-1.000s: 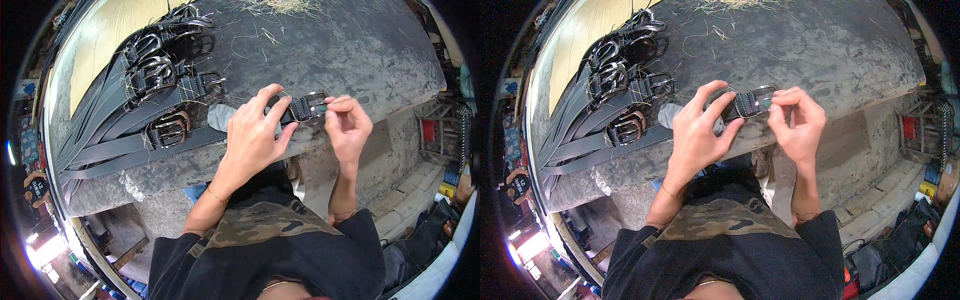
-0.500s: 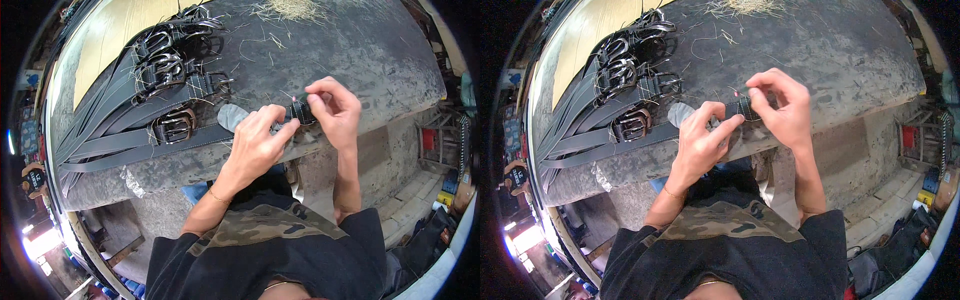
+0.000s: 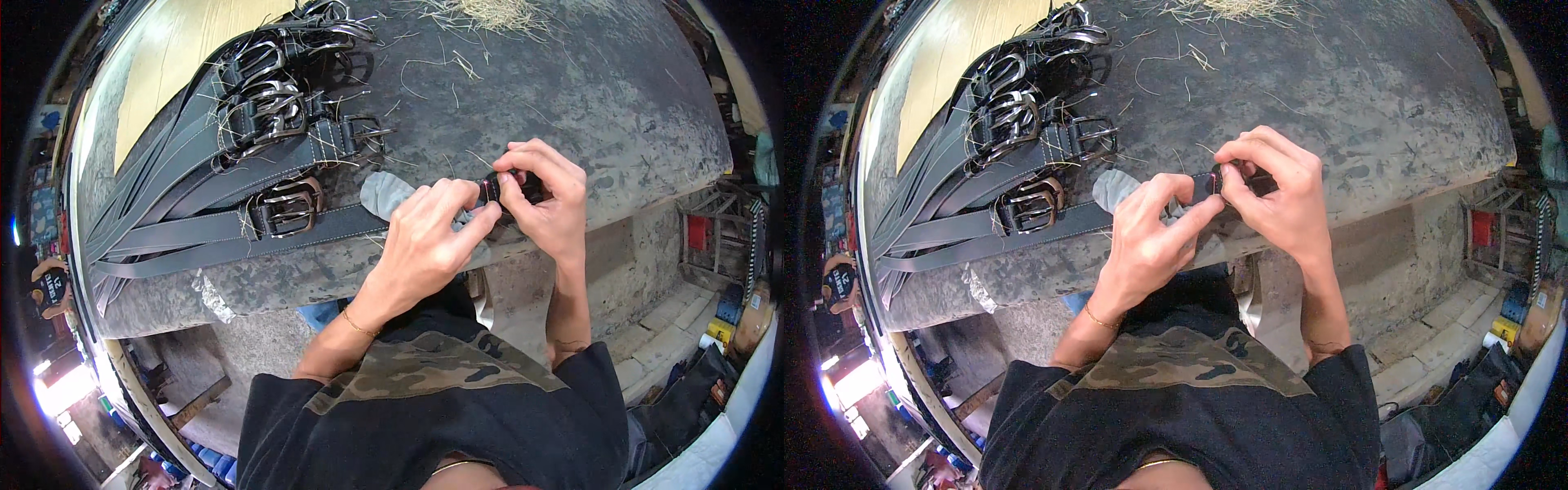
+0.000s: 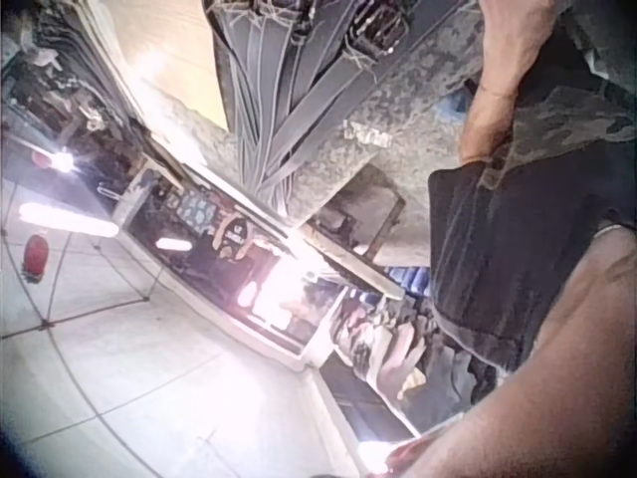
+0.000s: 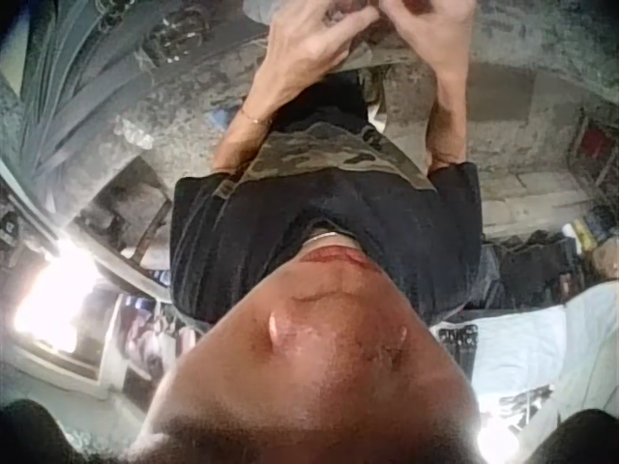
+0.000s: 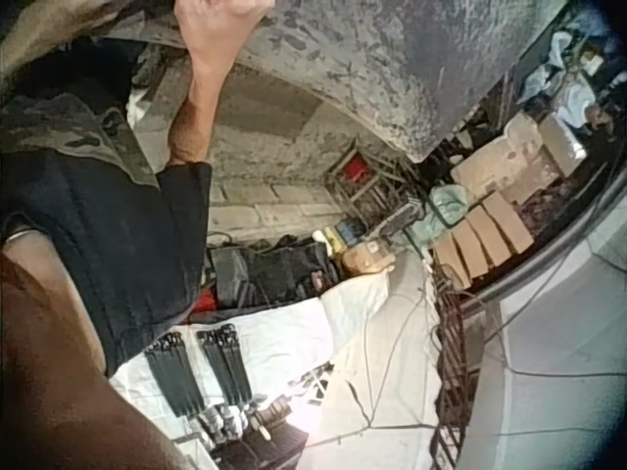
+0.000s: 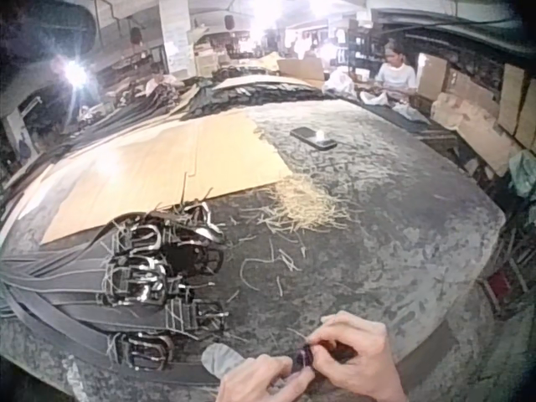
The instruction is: The person assembles leather belts by threading long leather strips through buckles and using a small tool to secure the components while wiping the leather with a cloth.
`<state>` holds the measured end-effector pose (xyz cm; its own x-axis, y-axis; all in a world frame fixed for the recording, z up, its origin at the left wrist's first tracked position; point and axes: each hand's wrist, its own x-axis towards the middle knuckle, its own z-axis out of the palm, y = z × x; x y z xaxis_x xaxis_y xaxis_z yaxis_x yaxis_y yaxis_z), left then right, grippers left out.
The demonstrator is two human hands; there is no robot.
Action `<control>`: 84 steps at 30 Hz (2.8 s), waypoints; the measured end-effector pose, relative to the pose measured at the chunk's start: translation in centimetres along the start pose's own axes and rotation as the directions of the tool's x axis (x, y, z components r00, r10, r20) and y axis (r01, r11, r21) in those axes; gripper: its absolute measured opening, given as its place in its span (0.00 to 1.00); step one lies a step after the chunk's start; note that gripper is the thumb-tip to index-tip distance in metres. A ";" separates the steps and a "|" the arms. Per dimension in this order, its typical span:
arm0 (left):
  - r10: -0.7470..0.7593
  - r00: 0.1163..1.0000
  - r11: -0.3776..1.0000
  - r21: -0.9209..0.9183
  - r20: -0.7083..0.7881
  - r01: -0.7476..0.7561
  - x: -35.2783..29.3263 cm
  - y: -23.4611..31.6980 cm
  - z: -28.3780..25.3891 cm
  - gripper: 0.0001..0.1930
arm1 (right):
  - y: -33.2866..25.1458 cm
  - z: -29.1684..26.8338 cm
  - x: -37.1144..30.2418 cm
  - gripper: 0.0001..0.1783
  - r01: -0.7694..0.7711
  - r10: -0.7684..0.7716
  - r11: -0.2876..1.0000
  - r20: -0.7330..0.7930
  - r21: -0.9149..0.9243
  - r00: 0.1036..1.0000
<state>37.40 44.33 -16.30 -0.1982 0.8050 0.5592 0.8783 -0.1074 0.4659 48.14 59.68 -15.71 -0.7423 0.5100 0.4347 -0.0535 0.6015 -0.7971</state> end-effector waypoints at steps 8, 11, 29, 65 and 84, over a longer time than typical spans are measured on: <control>-0.003 1.000 1.000 -0.027 0.021 0.003 0.2 0.1 -0.3 0.24 | 0.1 -0.1 -0.1 0.09 0.098 -0.096 0.991 0.025 -0.093 0.995; -0.007 1.000 0.999 -0.039 0.008 0.007 0.1 0.1 -0.3 0.24 | 0.2 0.0 0.0 0.09 0.097 -0.093 0.991 0.048 -0.089 0.995; -0.120 0.991 0.993 0.015 -0.058 0.121 0.5 0.1 -0.5 0.20 | 0.0 0.3 -0.2 0.09 -0.054 0.058 0.998 -0.112 0.043 0.992; 0.079 0.993 0.997 -0.022 0.086 -0.077 0.0 0.8 -0.9 0.13 | -0.1 -0.8 -1.6 0.09 0.125 -0.127 0.992 0.073 0.033 0.989; 0.040 0.999 0.999 -0.017 0.018 -0.040 -0.5 0.2 -0.6 0.17 | 0.0 -0.8 -1.6 0.08 0.104 -0.104 0.994 0.051 0.018 0.993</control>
<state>37.43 43.54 -16.03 -0.1551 0.8102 0.5652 0.8778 -0.1494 0.4551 49.82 59.34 -16.06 -0.7657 0.4125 0.4935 -0.1423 0.6397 -0.7553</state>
